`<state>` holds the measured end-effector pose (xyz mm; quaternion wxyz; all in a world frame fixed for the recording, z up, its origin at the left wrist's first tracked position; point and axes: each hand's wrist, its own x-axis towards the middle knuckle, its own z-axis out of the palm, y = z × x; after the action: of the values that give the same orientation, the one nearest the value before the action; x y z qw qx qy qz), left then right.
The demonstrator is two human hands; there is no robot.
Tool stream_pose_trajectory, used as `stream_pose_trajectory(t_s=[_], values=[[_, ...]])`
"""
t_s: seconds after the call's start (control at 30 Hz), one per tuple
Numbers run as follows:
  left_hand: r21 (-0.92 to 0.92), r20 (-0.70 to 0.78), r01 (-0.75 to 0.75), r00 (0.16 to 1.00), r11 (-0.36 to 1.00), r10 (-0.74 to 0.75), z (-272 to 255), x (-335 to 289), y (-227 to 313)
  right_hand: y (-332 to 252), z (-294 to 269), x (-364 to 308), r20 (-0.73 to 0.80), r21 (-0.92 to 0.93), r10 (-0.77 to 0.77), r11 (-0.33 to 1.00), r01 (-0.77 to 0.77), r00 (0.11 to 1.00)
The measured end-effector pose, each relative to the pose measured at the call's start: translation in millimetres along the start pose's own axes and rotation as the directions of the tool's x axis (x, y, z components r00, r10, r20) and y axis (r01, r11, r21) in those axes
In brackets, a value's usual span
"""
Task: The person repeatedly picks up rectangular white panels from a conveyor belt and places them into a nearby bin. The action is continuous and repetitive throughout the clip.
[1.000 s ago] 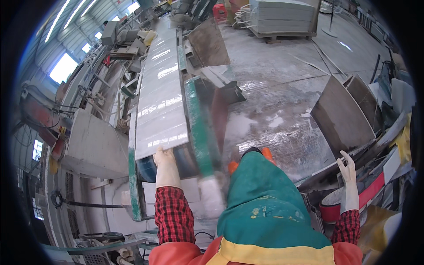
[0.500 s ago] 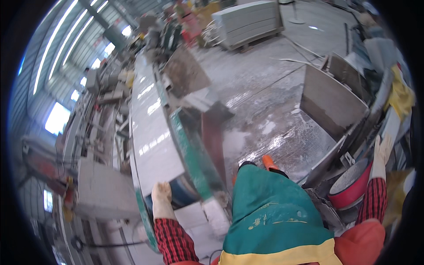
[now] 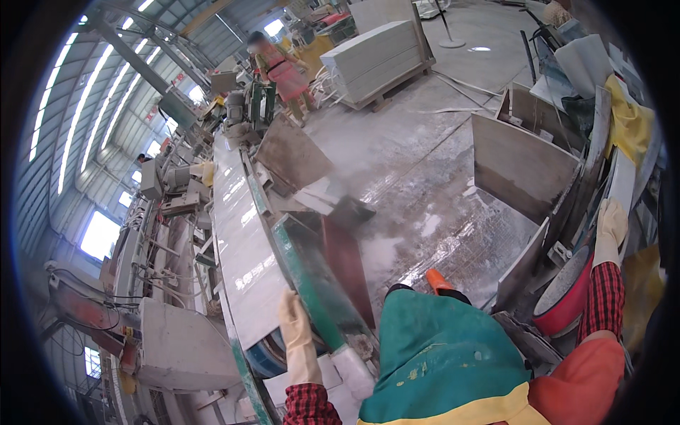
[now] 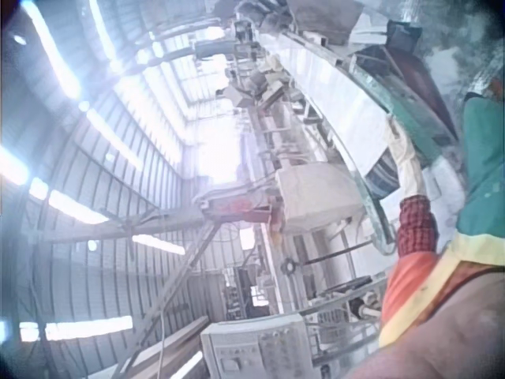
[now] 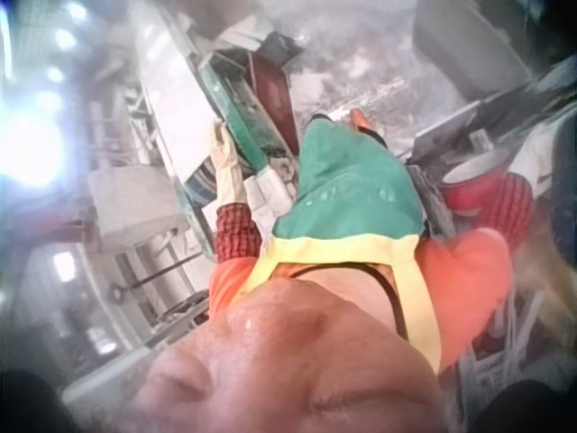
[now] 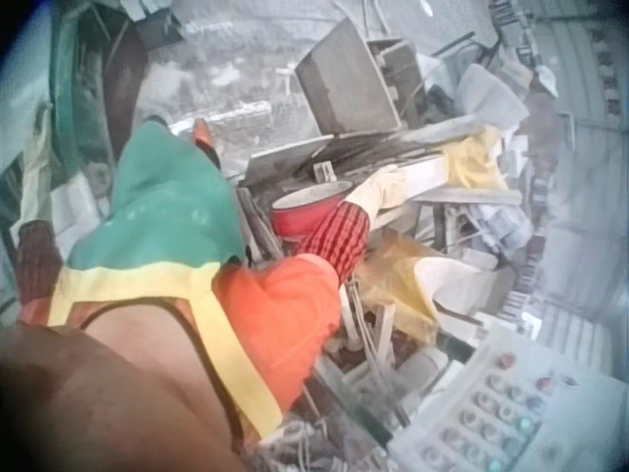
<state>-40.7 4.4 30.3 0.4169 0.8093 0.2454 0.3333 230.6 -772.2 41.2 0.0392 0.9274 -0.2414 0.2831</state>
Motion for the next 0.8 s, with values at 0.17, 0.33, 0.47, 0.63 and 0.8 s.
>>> stream_pose_trajectory(t_s=[0.17, 0.33, 0.47, 0.63, 0.8], values=[[0.249, 0.124, -0.105, 0.989, 0.963, 0.076, 44.9, -6.9, 26.9, -5.7, -7.2, 6.8, 0.098, -0.060, 0.087, 0.995, -0.081, 0.991], [0.458, 0.229, -0.277, 0.955, 0.845, 0.189, 46.2, -11.3, -2.0, -14.1, -8.7, 5.1, 0.055, -0.075, 0.043, 0.996, -0.039, 0.998], [0.436, 0.209, -0.224, 0.967, 0.871, 0.144, 57.3, -11.4, -5.8, 6.5, 19.8, 2.5, -0.148, -0.251, -0.127, 0.964, 0.087, 0.981], [0.392, 0.187, -0.186, 0.975, 0.901, 0.120, 57.6, -11.2, -6.2, 20.0, 32.8, 8.0, 0.137, -0.039, -0.042, 0.998, 0.047, 0.990], [0.469, 0.212, -0.166, 0.975, 0.867, 0.072, 55.6, -6.6, 7.7, 18.4, 36.5, 22.6, 0.170, -0.009, 0.115, 0.993, -0.115, 0.979]])
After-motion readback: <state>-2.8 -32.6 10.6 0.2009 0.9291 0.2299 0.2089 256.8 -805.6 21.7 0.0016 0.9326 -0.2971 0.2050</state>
